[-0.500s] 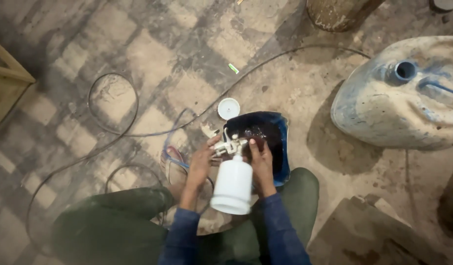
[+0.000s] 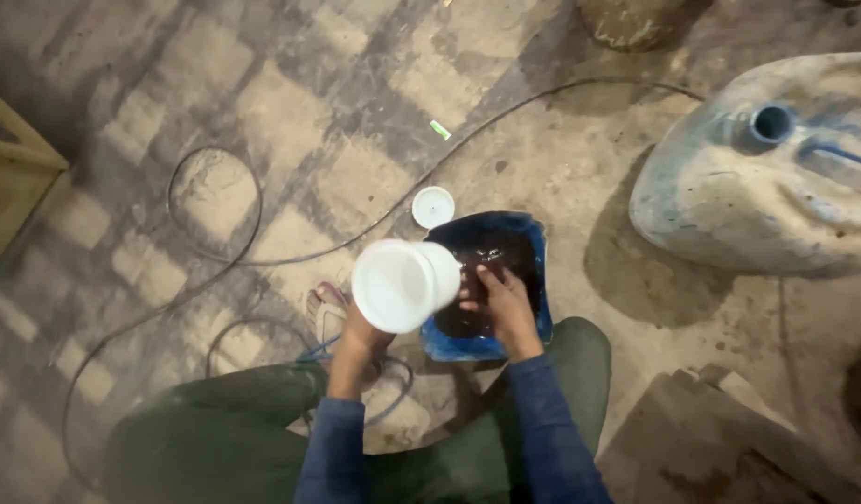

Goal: Cleaning and assembling a paint spray gun components in a blue container within a workshop environment.

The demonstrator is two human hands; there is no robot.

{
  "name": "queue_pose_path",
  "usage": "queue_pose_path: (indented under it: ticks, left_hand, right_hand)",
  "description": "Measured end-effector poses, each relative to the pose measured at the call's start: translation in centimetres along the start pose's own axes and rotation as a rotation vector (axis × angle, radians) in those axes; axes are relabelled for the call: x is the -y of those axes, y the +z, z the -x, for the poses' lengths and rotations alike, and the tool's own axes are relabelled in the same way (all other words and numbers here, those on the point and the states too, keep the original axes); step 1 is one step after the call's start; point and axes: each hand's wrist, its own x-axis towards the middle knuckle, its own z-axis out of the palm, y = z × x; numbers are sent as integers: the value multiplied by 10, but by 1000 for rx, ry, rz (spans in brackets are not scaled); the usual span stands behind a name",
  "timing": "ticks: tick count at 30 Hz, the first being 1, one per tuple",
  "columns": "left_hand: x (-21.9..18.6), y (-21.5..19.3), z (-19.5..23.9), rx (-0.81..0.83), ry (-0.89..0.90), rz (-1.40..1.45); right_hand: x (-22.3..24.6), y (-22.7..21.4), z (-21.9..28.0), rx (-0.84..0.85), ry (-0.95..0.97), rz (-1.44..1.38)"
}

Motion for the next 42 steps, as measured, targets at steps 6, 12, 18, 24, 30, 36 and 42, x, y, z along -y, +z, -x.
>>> queue_pose_path:
  ticks: [6, 12, 18, 24, 30, 36, 42]
  left_hand:
    - [-53, -17, -24, 166, -791, 702]
    - [-32, 15, -19, 74, -784, 924]
    - [-37, 28, -25, 70, -818, 1037]
    - [-41, 52, -16, 90, -910, 962]
    - [-55, 60, -14, 55, -833, 702]
    - [-65, 65, -13, -35, -685, 648]
    - [-59, 74, -13, -76, -720, 653]
  right_hand:
    - [-70, -60, -63, -413, -516, 1247]
    - [-125, -105, -113, -300, -371, 1518]
    - [-18, -31, -6, -262, -448, 941]
    - [10, 6, 22, -234, -406, 469]
    - [12, 6, 11, -249, -330, 426]
    - [37, 0, -5, -206, -130, 508]
    - [29, 12, 19, -227, -492, 781]
